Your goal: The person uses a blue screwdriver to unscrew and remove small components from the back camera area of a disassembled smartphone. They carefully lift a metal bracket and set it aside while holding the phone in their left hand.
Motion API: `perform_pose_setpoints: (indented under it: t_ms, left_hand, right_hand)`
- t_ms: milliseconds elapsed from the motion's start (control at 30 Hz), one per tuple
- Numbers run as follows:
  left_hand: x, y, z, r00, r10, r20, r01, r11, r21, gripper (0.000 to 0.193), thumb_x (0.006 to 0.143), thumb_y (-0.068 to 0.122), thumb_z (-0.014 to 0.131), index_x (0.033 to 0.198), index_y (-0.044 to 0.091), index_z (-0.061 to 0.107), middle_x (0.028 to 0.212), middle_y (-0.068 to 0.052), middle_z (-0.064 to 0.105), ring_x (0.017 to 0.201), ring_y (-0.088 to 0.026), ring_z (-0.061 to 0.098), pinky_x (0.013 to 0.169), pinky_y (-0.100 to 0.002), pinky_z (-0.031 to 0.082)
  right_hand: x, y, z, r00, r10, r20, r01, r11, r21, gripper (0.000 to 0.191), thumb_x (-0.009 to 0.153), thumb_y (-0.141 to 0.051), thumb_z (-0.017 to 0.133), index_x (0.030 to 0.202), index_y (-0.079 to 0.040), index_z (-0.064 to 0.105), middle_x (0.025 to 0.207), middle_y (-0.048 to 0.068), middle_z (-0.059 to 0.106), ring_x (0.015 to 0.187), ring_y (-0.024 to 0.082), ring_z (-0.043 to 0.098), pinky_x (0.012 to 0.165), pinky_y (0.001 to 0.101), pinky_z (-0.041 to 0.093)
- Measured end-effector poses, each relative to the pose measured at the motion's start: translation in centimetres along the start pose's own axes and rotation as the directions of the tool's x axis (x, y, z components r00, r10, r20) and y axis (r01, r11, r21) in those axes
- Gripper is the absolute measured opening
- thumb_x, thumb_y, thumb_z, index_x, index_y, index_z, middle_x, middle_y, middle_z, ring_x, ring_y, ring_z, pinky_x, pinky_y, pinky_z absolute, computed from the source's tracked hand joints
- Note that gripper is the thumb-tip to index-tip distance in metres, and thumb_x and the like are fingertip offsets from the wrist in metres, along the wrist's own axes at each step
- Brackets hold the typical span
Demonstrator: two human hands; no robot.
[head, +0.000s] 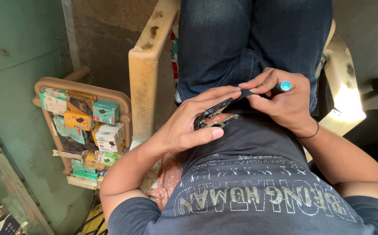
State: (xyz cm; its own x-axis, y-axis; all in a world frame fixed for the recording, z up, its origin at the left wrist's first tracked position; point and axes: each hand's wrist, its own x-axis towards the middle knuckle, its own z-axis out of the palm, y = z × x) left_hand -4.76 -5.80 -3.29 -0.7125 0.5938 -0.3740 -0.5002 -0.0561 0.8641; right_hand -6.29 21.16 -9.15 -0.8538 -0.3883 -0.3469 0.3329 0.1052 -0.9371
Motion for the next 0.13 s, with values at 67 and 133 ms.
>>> perform_pose_setpoints:
  t_ms: [67, 133]
  left_hand:
    - [-0.13, -0.39, -0.05, 1.000, 0.031, 0.000, -0.031, 0.998, 0.058, 0.075, 0.087, 0.032, 0.063, 0.151, -0.005, 0.050, 0.160, -0.022, 0.048, 0.151, -0.031, 0.052, 0.123, -0.037, 0.045]
    - [-0.35, -0.84, -0.11, 0.997, 0.078, 0.000, -0.077, 0.989, 0.127, 0.072, 0.088, 0.031, 0.064, 0.150, -0.005, 0.051, 0.158, -0.020, 0.050, 0.150, -0.029, 0.052, 0.125, -0.037, 0.041]
  right_hand:
    - [-0.04, 0.11, -0.02, 1.000, -0.005, 0.000, 0.005, 1.000, 0.000, 0.014, 0.086, 0.005, 0.077, 0.087, 0.000, 0.064, 0.108, 0.016, 0.076, 0.069, 0.003, 0.055, 0.062, 0.0158, 0.044]
    - [-0.12, 0.24, -0.04, 1.000, 0.001, 0.003, -0.001, 1.000, 0.020, 0.014, 0.086, 0.005, 0.077, 0.088, 0.000, 0.063, 0.108, 0.016, 0.076, 0.070, 0.003, 0.055, 0.063, 0.0159, 0.044]
